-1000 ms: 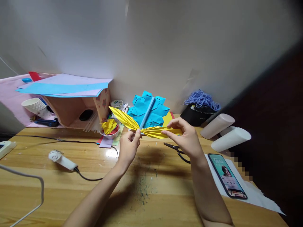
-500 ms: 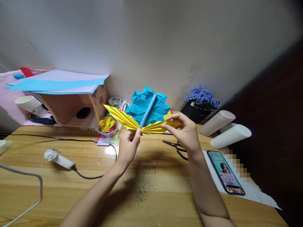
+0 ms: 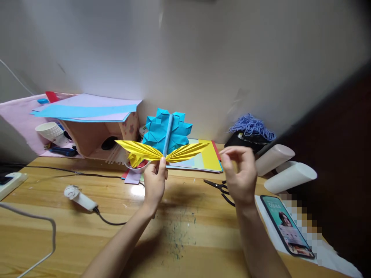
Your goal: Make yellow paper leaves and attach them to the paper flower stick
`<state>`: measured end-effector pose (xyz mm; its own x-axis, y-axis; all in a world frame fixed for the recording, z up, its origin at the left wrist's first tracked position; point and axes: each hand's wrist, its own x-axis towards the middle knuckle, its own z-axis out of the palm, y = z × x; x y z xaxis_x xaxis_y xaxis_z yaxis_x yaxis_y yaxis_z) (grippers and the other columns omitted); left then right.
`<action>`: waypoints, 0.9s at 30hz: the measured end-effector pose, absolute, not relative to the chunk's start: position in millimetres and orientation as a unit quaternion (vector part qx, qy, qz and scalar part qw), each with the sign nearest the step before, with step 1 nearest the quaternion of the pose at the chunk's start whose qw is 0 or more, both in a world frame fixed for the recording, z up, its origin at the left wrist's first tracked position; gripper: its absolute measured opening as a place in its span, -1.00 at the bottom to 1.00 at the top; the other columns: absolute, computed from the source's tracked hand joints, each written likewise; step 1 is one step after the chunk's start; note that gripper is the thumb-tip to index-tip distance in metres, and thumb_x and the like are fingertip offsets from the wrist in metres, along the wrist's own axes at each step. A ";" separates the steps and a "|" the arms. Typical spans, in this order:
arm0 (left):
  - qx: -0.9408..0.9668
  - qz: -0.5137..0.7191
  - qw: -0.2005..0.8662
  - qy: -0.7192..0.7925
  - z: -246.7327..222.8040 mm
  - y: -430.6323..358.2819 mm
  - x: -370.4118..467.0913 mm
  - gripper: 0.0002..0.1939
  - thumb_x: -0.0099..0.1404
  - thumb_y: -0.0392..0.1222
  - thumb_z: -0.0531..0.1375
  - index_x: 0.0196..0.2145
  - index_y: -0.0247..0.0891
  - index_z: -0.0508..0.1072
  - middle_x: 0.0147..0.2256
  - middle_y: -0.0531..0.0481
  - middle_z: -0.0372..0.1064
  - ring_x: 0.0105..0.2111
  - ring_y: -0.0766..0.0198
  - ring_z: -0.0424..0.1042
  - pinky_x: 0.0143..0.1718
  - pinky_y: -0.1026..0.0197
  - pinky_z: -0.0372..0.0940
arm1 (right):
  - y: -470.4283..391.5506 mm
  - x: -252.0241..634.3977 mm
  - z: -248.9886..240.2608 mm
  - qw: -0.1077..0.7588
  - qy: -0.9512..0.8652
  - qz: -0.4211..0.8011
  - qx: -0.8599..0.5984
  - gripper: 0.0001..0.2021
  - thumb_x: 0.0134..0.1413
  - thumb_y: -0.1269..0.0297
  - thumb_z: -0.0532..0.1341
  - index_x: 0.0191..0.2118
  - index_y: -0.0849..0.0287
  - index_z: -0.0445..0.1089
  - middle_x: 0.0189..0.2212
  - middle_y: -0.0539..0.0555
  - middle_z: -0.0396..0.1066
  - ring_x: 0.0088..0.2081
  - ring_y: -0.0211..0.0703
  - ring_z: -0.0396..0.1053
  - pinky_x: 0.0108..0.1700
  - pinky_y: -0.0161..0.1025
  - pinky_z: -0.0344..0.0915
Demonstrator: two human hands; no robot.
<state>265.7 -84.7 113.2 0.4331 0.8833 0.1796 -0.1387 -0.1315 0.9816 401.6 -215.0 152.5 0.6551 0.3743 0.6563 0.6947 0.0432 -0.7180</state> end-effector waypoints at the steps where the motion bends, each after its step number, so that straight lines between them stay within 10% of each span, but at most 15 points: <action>1: 0.612 0.448 0.574 0.309 114.1 -83.5 264.4 -0.64 0.25 0.04 0.03 -0.56 -0.25 0.19 -0.68 0.18 0.02 -0.67 0.45 0.01 -0.61 0.36 -0.03 | -211.3 391.8 148.7 0.582 -0.423 -0.062 -0.691 -0.91 0.07 0.27 0.13 -0.31 0.16 0.29 -0.37 0.03 0.32 -0.31 -0.21 0.31 -0.24 -0.23 0.26; 8: 0.639 0.463 0.500 0.357 115.0 -82.0 261.6 -0.67 0.24 0.02 0.05 -0.53 -0.28 0.32 -0.54 0.05 0.28 -0.48 0.32 0.26 -0.37 0.30 0.16 | -161.2 324.8 89.5 0.542 -0.492 0.401 -0.550 -0.80 0.09 0.28 0.10 -0.14 0.17 0.26 -0.18 0.09 0.36 -0.15 -0.16 0.32 -0.06 -0.17 0.24; 19: 0.667 0.440 0.505 0.325 113.6 -76.4 263.9 -0.72 0.20 0.00 0.11 -0.38 -0.28 0.43 -0.37 -0.04 0.44 -0.35 0.24 0.39 -0.26 0.26 0.21 | -159.1 316.0 73.8 0.642 -0.388 0.432 -0.501 -0.84 0.15 0.17 0.03 -0.35 0.16 0.17 -0.50 -0.07 0.19 -0.45 -0.33 0.19 -0.37 -0.33 0.21; 27: 0.515 0.337 0.753 0.232 108.4 -66.2 268.8 -0.64 0.14 0.01 0.18 -0.21 -0.31 0.43 -0.30 -0.11 0.45 -0.26 0.22 0.43 -0.21 0.22 0.28 | -154.8 329.2 77.1 0.707 -0.233 0.586 -0.321 -0.85 0.03 0.21 0.07 -0.33 0.18 0.15 -0.66 -0.20 -0.13 -0.69 -0.48 -0.34 -0.71 -0.52 -0.32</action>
<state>268.8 -66.2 108.4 0.6654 0.7465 -0.0023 -0.2689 0.2425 0.9321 329.2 -154.8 77.1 0.2045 0.9777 -0.0475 -0.6791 0.1067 -0.7262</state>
